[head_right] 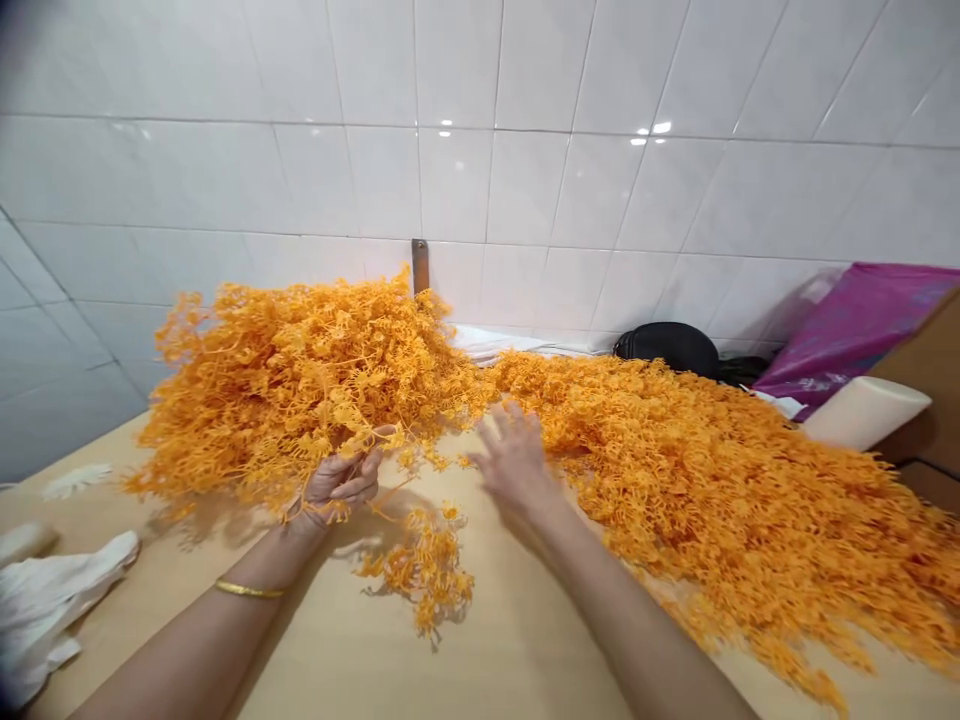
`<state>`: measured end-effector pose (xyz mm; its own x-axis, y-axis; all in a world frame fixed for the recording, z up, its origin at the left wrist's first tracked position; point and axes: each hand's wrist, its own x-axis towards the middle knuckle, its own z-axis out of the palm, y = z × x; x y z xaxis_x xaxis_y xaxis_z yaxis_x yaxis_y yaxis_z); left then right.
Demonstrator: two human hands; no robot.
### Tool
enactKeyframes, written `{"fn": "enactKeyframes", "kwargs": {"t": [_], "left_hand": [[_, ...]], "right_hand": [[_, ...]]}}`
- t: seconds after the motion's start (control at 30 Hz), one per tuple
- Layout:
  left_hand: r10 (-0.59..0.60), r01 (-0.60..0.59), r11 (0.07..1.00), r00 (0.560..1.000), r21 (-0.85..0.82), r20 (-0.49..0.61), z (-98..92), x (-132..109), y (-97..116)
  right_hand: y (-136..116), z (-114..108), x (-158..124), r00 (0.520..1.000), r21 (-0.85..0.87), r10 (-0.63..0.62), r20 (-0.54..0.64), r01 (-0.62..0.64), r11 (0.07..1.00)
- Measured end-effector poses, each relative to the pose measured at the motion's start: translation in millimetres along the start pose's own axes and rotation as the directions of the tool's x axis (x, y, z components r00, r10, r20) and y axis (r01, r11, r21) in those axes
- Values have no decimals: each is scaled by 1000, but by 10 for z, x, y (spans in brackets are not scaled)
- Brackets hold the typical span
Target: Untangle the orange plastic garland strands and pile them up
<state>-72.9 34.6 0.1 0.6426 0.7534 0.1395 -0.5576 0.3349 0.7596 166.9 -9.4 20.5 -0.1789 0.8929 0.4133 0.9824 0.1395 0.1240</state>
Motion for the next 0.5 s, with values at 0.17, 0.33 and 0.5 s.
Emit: {"fn": "enactKeyframes", "kwargs": {"t": [0.17, 0.33, 0.5], "left_hand": [[-93, 94, 995, 995, 35, -34, 32, 14, -13], [-236, 256, 963, 950, 79, -204, -3, 102, -19], [-295, 314, 947, 932, 62, -211, 5, 80, -13]], "right_hand": [[-231, 374, 134, 958, 161, -197, 208, 166, 973], [316, 55, 164, 985, -168, 139, 105, -120, 979], [325, -476, -573, 993, -139, 101, -58, -109, 984]]}}
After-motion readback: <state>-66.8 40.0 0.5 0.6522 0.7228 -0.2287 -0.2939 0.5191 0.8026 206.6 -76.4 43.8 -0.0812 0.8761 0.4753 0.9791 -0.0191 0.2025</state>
